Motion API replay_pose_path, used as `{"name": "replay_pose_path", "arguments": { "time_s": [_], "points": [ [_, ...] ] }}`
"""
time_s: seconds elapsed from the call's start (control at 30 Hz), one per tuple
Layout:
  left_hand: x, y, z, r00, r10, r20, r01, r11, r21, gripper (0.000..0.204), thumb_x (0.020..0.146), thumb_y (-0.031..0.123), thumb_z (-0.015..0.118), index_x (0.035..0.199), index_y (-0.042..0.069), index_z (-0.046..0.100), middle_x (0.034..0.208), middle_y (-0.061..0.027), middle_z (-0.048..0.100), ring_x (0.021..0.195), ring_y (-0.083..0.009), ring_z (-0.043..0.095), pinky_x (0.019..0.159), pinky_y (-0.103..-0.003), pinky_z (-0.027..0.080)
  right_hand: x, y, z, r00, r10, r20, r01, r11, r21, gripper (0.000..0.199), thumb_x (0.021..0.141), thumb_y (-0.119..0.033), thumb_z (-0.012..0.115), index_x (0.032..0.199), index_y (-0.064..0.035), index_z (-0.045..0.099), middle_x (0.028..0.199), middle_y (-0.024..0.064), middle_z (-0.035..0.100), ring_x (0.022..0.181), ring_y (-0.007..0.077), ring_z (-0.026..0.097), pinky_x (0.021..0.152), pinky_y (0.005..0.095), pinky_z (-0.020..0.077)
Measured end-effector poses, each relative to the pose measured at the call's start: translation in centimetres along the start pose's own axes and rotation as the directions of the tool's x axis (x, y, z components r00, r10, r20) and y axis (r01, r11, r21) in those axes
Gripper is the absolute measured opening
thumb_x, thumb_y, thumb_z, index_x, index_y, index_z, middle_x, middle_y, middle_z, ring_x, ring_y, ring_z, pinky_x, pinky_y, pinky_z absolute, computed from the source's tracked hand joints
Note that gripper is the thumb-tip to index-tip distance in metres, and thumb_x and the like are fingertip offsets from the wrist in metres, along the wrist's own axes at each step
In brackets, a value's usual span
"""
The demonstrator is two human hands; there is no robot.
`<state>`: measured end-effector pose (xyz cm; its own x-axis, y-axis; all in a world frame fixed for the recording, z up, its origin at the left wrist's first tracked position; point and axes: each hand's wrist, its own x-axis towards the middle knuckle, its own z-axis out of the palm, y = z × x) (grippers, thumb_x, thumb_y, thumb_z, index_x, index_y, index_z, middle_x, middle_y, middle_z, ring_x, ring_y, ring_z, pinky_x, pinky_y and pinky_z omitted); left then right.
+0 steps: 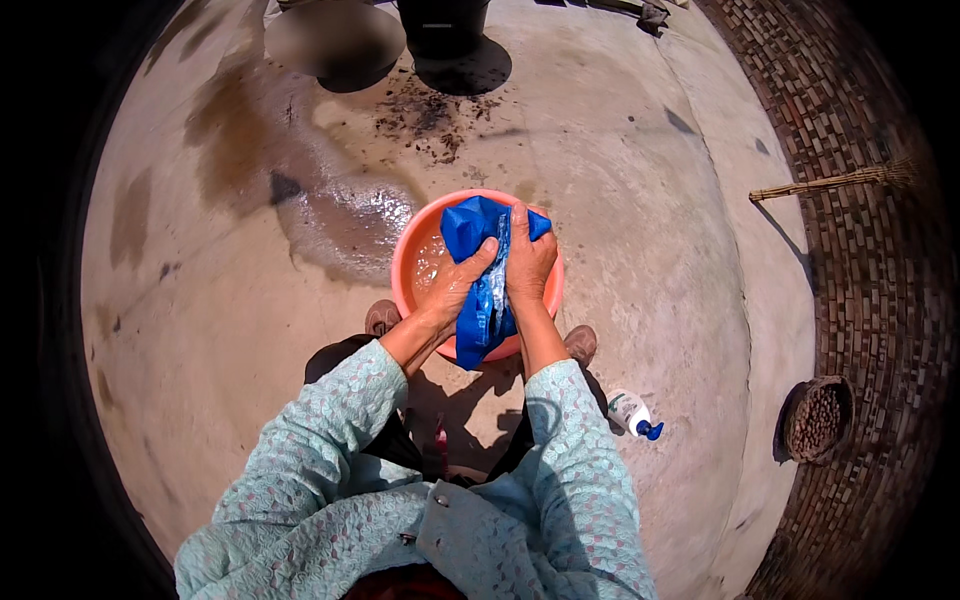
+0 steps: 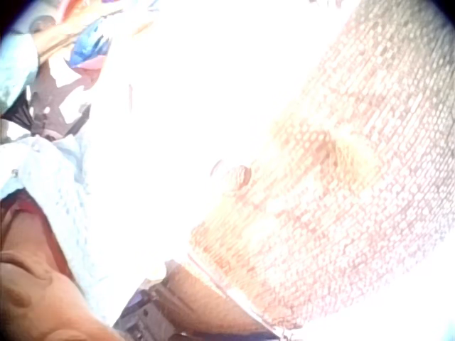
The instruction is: The person pours liquid detergent onto a blue cloth and then washes it by hand in a pink basin filled with water. The person scrubs and wrings the cloth repeatedly.
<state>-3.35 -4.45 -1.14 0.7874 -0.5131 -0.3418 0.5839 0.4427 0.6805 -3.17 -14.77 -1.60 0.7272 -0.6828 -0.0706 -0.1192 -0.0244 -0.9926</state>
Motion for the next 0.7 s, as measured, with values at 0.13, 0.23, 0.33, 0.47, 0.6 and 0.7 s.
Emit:
{"name": "replay_pose_path", "arguments": {
  "time_s": [0.13, 0.23, 0.33, 0.47, 0.6, 0.7],
  "points": [
    [0.0, 3.6, 0.3, 0.974, 0.109, -0.199, -0.042, 0.949, 0.313, 0.045, 0.084, 0.048, 0.062, 0.101, 0.006, 0.059, 0.091, -0.0044, 0.061, 0.083, -0.0123, 0.058, 0.07, -0.027, 0.048, -3.9, -0.3, 0.4, 0.94, -0.307, 0.148, 0.316, 0.948, -0.038, 0.029, 0.085, -0.032, 0.065, 0.096, -0.0055, 0.059, 0.093, 0.0075, 0.056, 0.088, 0.0195, 0.055, 0.08, 0.0314, 0.0428],
    [2.0, 3.3, -2.9, 0.968, 0.098, -0.231, -0.018, 0.946, 0.324, 0.046, 0.083, 0.048, 0.063, 0.097, 0.005, 0.061, 0.089, -0.0042, 0.061, 0.077, -0.0138, 0.058, 0.067, -0.028, 0.048, -6.6, -0.9, 1.7, 0.906, -0.351, 0.236, 0.378, 0.922, -0.079, 0.025, 0.082, -0.025, 0.069, 0.091, -0.0042, 0.058, 0.089, 0.0067, 0.055, 0.085, 0.0191, 0.054, 0.077, 0.0314, 0.0422],
    [-0.5, 2.7, 0.0, 0.993, 0.095, -0.074, -0.079, 0.979, 0.19, 0.043, 0.085, 0.038, 0.064, 0.108, 0.002, 0.057, 0.094, -0.0033, 0.06, 0.081, -0.012, 0.057, 0.069, -0.027, 0.047, -2.4, -0.2, 0.5, 0.985, -0.104, 0.138, 0.095, 0.993, 0.069, 0.021, 0.082, -0.022, 0.069, 0.083, -0.0042, 0.058, 0.078, 0.0021, 0.057, 0.076, 0.0127, 0.053, 0.072, 0.0277, 0.0434],
    [-1.4, -0.1, 0.5, 0.996, -0.081, 0.027, 0.077, 0.989, 0.128, 0.051, 0.086, 0.034, 0.065, 0.121, 0.0, 0.05, 0.106, -0.0053, 0.058, 0.092, -0.013, 0.056, 0.077, -0.027, 0.047, 0.4, 1.0, -0.5, 0.997, 0.048, 0.062, -0.052, 0.996, 0.068, 0.021, 0.083, -0.02, 0.067, 0.093, -0.0049, 0.056, 0.086, 0.0008, 0.058, 0.079, 0.0103, 0.053, 0.075, 0.024, 0.045],
    [0.2, 3.8, -0.7, 0.974, 0.108, -0.199, -0.033, 0.939, 0.343, 0.042, 0.086, 0.045, 0.06, 0.101, 0.005, 0.06, 0.092, -0.005, 0.061, 0.083, -0.0143, 0.058, 0.072, -0.029, 0.047, -4.9, -0.9, 0.6, 0.96, -0.089, 0.267, 0.033, 0.977, 0.209, 0.018, 0.085, -0.019, 0.066, 0.092, -0.0068, 0.055, 0.083, -0.0016, 0.055, 0.076, 0.0071, 0.05, 0.07, 0.0231, 0.0429],
    [2.1, 3.1, -3.6, 0.973, 0.174, -0.153, -0.114, 0.934, 0.34, 0.042, 0.087, 0.048, 0.057, 0.085, 0.007, 0.063, 0.075, -0.003, 0.06, 0.071, -0.0137, 0.058, 0.064, -0.029, 0.047, -7.3, -0.7, 2.1, 0.889, -0.34, 0.306, 0.357, 0.934, 0.004, 0.019, 0.084, -0.021, 0.066, 0.083, -0.0056, 0.056, 0.073, 0.0028, 0.055, 0.067, 0.0099, 0.05, 0.065, 0.0248, 0.0423]
  ]
}}
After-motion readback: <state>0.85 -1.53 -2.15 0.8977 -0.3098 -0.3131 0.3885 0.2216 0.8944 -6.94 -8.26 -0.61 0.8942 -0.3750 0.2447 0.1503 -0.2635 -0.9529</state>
